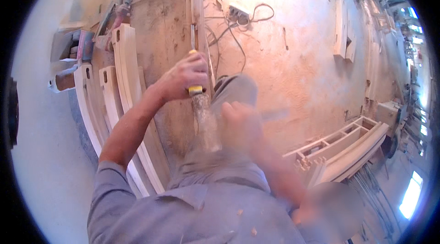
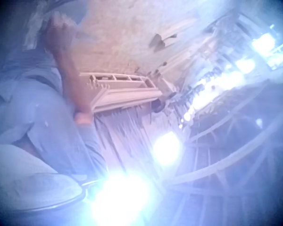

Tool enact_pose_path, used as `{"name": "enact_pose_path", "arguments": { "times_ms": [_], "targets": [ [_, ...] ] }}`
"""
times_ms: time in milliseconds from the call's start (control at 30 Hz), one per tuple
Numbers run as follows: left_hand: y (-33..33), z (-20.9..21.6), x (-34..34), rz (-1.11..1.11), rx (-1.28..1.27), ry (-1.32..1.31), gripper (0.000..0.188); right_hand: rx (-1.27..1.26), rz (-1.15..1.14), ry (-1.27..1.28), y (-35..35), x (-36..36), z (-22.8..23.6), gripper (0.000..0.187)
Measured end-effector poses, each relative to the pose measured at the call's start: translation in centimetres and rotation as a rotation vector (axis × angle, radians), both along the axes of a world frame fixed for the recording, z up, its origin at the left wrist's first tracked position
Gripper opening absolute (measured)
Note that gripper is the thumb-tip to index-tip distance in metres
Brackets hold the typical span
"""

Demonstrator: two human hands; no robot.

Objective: The person uses a chisel and mallet to carve a groove into a wooden frame, then switches to a hand saw to cut a piece of wood. The person works on a wooden frame and handles several wooden pieces in a workshop setting.

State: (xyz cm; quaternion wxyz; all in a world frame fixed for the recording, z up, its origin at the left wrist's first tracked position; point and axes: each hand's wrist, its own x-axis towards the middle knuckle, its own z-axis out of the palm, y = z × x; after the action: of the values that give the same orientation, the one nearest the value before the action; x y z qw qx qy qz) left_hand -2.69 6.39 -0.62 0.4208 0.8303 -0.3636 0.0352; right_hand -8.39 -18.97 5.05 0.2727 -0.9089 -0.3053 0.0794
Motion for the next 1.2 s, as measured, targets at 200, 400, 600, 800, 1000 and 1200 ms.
{"name": "enact_pose_path", "arguments": {
  "times_ms": [200, 400, 600, 800, 1000, 1200],
  "targets": [
    [1.9, 3.3, 0.3, 0.493, -0.499, -0.225, 0.018, -0.010, -0.073, 0.114, -1.8, -2.2, -0.7, 0.015],
    [-0.2, 4.1, -4.8, 0.252, -0.430, -0.096, 0.019, 0.025, -0.118, 0.238, -4.7, -5.3, -0.9, 0.010],
    [-3.7, 2.2, -8.5, 0.152, -0.360, 0.012, 0.022, 0.019, -0.159, 0.310, -6.8, -6.3, 1.0, 0.010],
    [-4.1, 2.6, -8.5, 0.099, -0.252, 0.047, 0.025, 0.055, -0.189, 0.287, -7.2, -6.9, 2.0, 0.012],
    [-4.2, 3.4, -7.6, 0.066, -0.234, 0.075, 0.028, 0.267, 0.075, 0.085, -4.7, -5.6, 5.3, 0.017],
    [-4.0, 3.2, -6.5, 0.071, -0.187, 0.093, 0.025, 0.076, -0.001, 0.096, -3.0, -5.8, 3.9, 0.022]
  ]
}}
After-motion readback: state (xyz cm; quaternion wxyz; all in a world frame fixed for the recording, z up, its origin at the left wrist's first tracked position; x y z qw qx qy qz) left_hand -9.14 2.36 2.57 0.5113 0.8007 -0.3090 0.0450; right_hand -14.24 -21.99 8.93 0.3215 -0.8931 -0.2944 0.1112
